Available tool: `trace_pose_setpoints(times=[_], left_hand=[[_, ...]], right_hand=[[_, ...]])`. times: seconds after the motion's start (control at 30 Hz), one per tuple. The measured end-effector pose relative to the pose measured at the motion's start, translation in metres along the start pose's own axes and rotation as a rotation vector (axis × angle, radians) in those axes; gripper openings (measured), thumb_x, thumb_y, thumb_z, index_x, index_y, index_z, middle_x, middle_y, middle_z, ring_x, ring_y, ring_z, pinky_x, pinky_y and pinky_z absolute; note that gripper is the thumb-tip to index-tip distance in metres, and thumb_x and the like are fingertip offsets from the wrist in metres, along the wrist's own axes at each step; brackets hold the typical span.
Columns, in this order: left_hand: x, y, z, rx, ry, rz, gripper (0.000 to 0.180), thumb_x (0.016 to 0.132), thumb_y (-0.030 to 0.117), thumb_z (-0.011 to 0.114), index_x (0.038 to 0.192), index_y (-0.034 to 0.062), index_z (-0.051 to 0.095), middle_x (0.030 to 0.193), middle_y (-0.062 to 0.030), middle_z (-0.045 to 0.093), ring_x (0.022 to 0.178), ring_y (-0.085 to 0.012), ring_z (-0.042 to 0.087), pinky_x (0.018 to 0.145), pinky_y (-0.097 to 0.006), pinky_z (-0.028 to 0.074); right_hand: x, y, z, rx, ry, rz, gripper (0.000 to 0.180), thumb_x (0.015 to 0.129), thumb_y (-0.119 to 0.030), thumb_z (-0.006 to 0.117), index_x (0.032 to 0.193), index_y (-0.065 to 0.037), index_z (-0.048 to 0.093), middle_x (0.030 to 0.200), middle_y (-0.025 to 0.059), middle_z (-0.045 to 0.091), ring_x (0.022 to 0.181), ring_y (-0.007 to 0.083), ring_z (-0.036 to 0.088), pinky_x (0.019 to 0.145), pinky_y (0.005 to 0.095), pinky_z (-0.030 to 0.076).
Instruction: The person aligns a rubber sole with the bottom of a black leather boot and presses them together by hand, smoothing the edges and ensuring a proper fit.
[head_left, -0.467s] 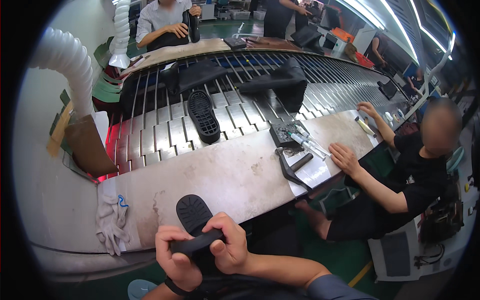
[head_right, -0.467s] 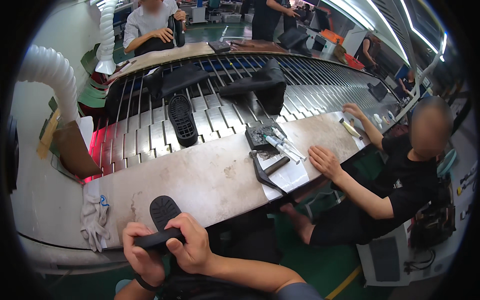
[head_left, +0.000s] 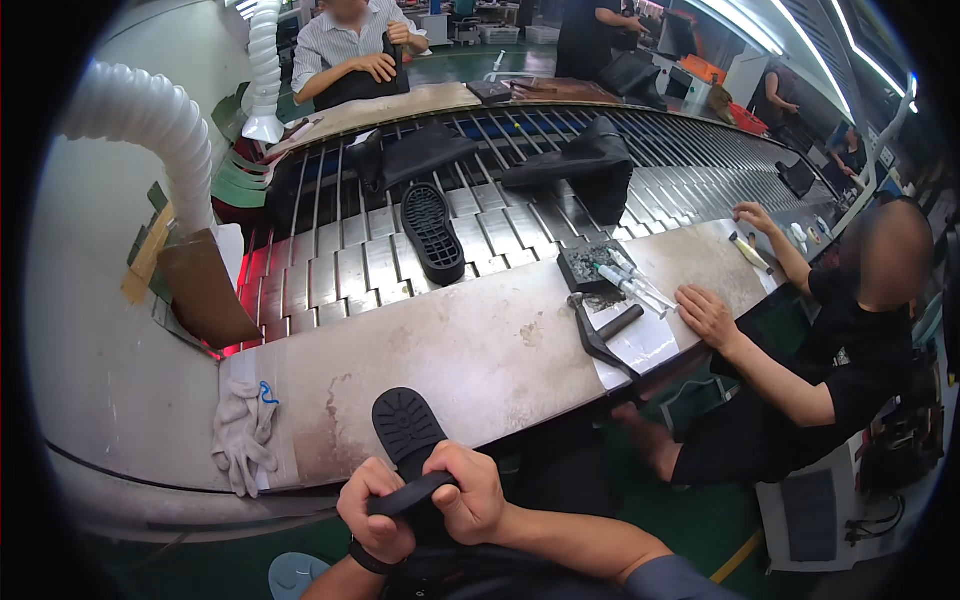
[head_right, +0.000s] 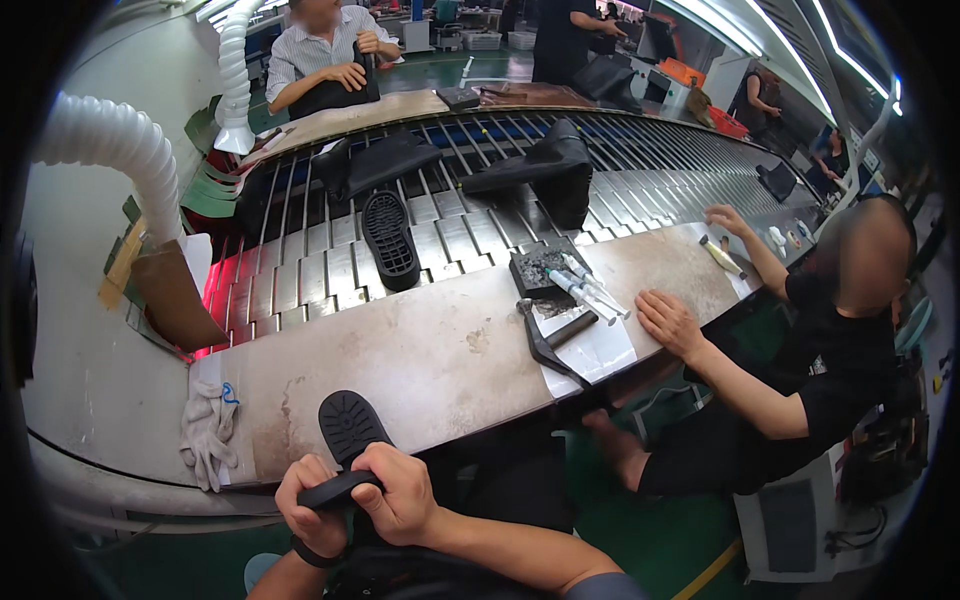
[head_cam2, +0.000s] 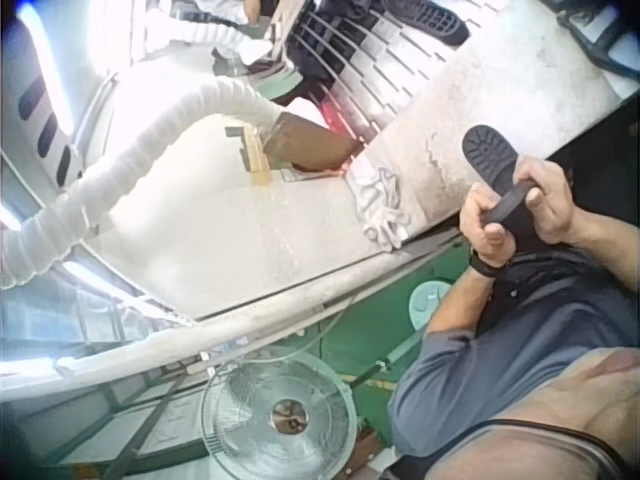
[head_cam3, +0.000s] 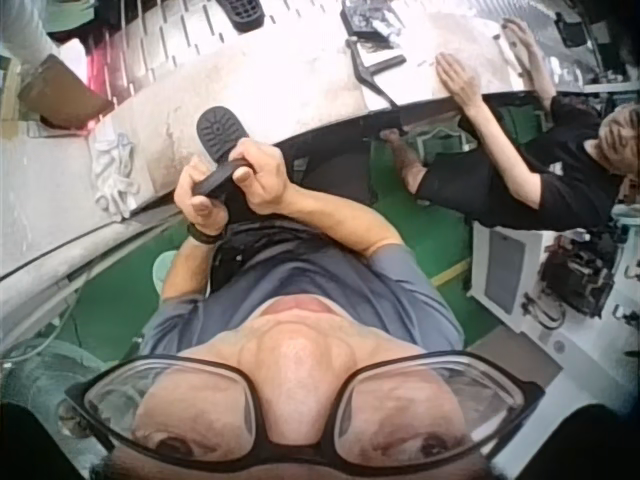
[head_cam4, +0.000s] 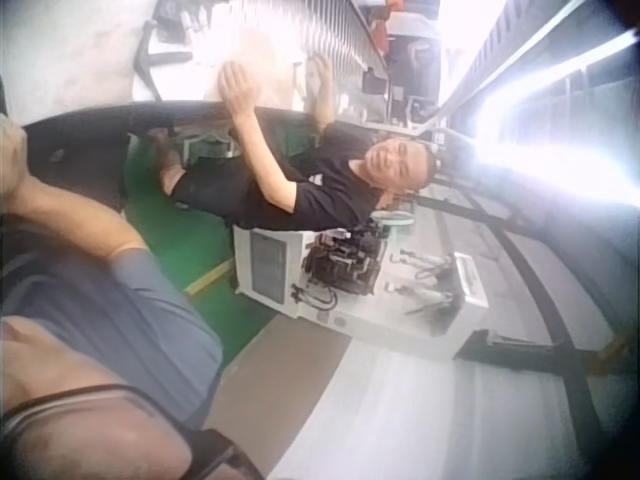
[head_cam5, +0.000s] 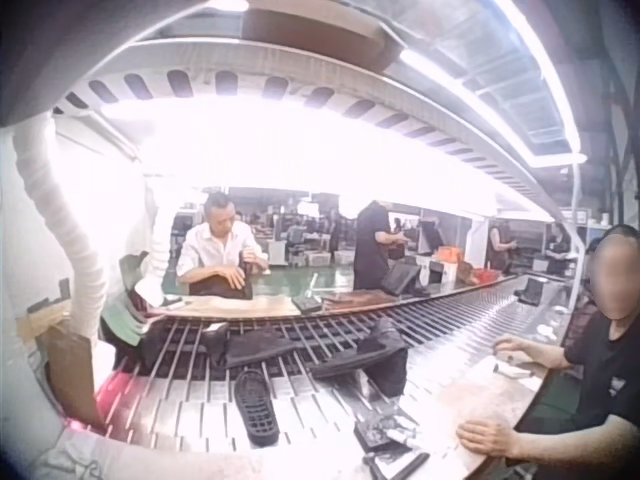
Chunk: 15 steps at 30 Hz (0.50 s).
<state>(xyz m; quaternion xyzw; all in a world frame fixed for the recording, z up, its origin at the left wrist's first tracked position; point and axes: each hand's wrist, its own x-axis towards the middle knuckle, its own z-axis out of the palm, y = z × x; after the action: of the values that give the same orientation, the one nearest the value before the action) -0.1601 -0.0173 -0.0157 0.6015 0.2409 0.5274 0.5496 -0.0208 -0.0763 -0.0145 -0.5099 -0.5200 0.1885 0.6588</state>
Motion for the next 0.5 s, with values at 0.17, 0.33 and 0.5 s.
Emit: trace_pose_setpoints(times=[0.17, 0.33, 0.5], left_hand=[[0.007, -0.003, -0.002, -0.001, -0.022, -0.021, 0.084, 0.091, 0.087, 0.062, 0.078, 0.0055, 0.048, 0.072, -0.0029, 0.050, 0.063, -0.0125, 0.047, 0.059, -0.029, 0.038], [0.020, -0.010, -0.006, -0.111, -0.132, -0.162, 0.082, 0.092, 0.087, 0.060, 0.075, 0.0085, 0.044, 0.072, -0.0001, 0.045, 0.066, -0.0109, 0.038, 0.061, -0.030, 0.031], [0.030, -0.018, -0.009, -0.170, -0.158, -0.179, 0.082, 0.093, 0.085, 0.061, 0.075, 0.0068, 0.045, 0.071, -0.0002, 0.046, 0.065, -0.0104, 0.039, 0.059, -0.031, 0.029]], right_hand=[[-0.001, 0.006, 0.000, 0.044, -0.062, 0.033, 0.067, 0.112, -0.062, 0.048, 0.096, 0.002, 0.060, 0.076, 0.0129, 0.057, 0.061, 0.0257, 0.057, 0.057, 0.0359, 0.043], [-0.006, 0.015, -0.001, 0.091, -0.098, 0.150, 0.062, 0.112, -0.058, 0.053, 0.096, 0.001, 0.062, 0.072, 0.0143, 0.058, 0.061, 0.0297, 0.059, 0.057, 0.0382, 0.045], [0.000, 0.014, 0.002, 0.099, -0.099, 0.170, 0.066, 0.113, -0.061, 0.047, 0.095, 0.002, 0.058, 0.074, 0.0078, 0.055, 0.059, 0.0177, 0.049, 0.056, 0.0339, 0.038]])
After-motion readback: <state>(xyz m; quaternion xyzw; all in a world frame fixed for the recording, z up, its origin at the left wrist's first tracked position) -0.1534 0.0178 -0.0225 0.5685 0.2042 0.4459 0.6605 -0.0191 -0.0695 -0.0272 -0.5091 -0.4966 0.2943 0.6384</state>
